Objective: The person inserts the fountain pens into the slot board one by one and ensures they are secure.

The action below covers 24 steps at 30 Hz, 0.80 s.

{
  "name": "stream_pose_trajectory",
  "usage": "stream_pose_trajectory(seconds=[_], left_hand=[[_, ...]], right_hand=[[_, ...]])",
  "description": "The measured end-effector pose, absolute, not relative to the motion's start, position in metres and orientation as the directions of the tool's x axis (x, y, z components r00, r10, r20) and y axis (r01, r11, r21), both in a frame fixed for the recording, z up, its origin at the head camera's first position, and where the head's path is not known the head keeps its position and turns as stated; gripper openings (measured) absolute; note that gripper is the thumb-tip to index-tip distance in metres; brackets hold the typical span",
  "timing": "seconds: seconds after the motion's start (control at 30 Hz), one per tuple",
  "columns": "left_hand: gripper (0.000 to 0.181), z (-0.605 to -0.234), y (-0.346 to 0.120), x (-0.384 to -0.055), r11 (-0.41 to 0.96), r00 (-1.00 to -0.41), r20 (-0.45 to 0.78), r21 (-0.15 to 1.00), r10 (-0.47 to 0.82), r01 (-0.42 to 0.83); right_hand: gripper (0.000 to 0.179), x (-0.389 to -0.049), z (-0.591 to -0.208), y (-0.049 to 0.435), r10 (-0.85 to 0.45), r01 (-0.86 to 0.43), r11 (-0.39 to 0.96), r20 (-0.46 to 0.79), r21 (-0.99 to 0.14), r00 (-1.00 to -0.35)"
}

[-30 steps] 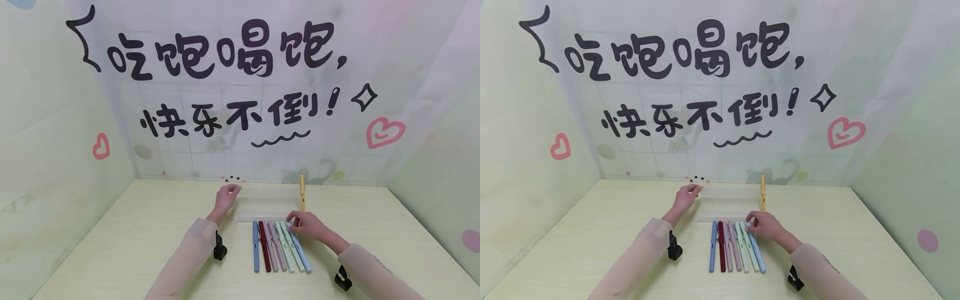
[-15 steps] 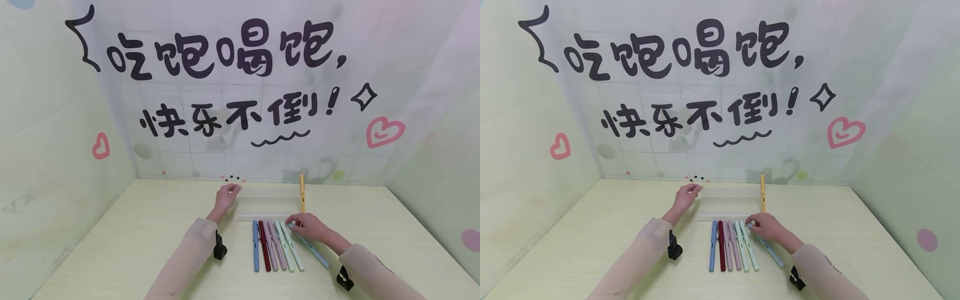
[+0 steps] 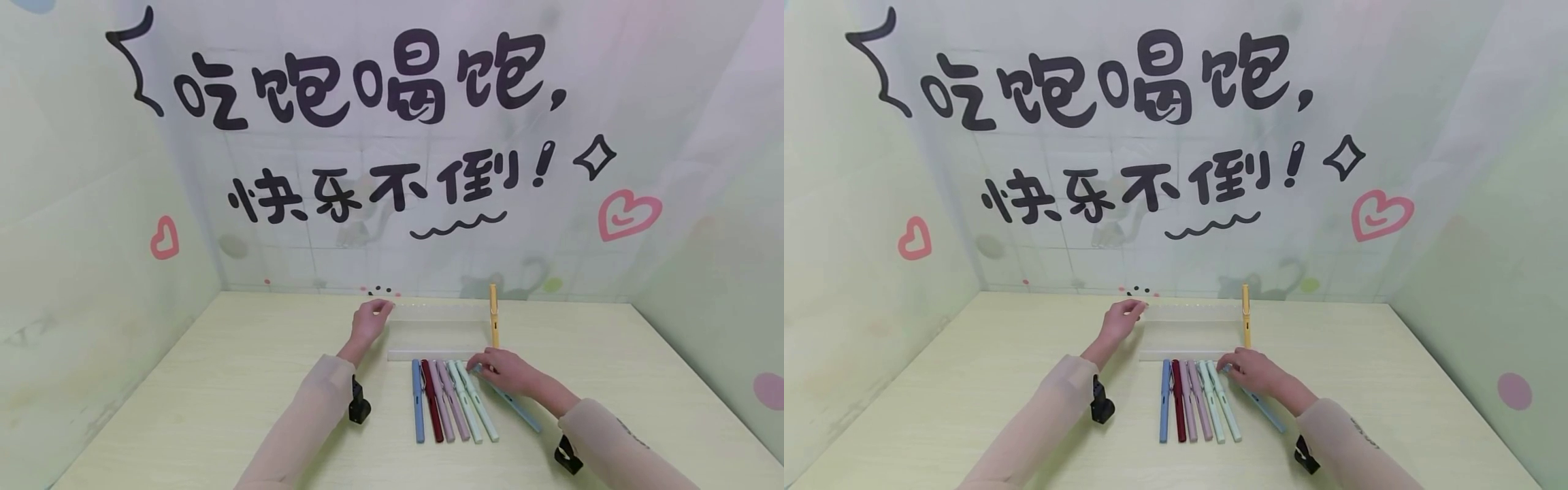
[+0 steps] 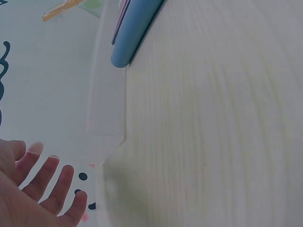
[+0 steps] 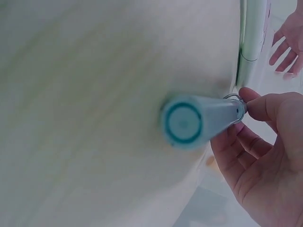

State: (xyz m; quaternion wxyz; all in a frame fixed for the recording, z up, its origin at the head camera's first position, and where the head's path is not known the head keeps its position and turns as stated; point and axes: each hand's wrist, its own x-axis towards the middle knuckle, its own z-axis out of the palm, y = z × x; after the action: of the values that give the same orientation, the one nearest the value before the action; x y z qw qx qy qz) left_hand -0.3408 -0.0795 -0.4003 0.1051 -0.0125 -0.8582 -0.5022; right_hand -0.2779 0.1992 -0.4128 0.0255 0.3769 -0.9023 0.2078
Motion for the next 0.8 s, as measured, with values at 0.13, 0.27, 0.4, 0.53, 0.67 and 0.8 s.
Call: stream_pose_trajectory(seconds=[0.13, 0.27, 0.4, 0.53, 0.67, 0.8], left_hand=[[0.027, -0.401, -0.080, -0.341, 0.498, -0.976, 0.201, 0.857, -0.081, 0.135], [0.027, -0.401, -0.080, -0.341, 0.499, -0.976, 0.201, 0.856, -0.085, 0.133], [0.027, -0.400, -0.080, -0.340, 0.499, -0.976, 0.199, 0.857, -0.089, 0.129], [0.027, -0.400, -0.079, -0.340, 0.499, -0.976, 0.196, 0.857, -0.091, 0.126], [0.027, -0.400, -0.079, -0.340, 0.495, -0.977, 0.192, 0.860, -0.089, 0.123], [0.027, -0.399, -0.079, -0.339, 0.495, -0.978, 0.191, 0.860, -0.089, 0.123]], right_hand=[[0.020, -0.278, -0.414, 0.200, -0.665, -0.691, 0.625, 0.216, -0.362, -0.715], [0.012, -0.278, -0.416, 0.201, -0.654, -0.687, 0.622, 0.232, -0.377, -0.720], [0.015, -0.278, -0.418, 0.203, -0.636, -0.679, 0.600, 0.262, -0.423, -0.726], [0.020, -0.279, -0.417, 0.204, -0.588, -0.627, 0.575, 0.268, -0.526, -0.763], [0.024, -0.280, -0.412, 0.206, -0.543, -0.565, 0.557, 0.248, -0.609, -0.802], [0.023, -0.282, -0.407, 0.209, -0.515, -0.513, 0.538, 0.220, -0.669, -0.828]])
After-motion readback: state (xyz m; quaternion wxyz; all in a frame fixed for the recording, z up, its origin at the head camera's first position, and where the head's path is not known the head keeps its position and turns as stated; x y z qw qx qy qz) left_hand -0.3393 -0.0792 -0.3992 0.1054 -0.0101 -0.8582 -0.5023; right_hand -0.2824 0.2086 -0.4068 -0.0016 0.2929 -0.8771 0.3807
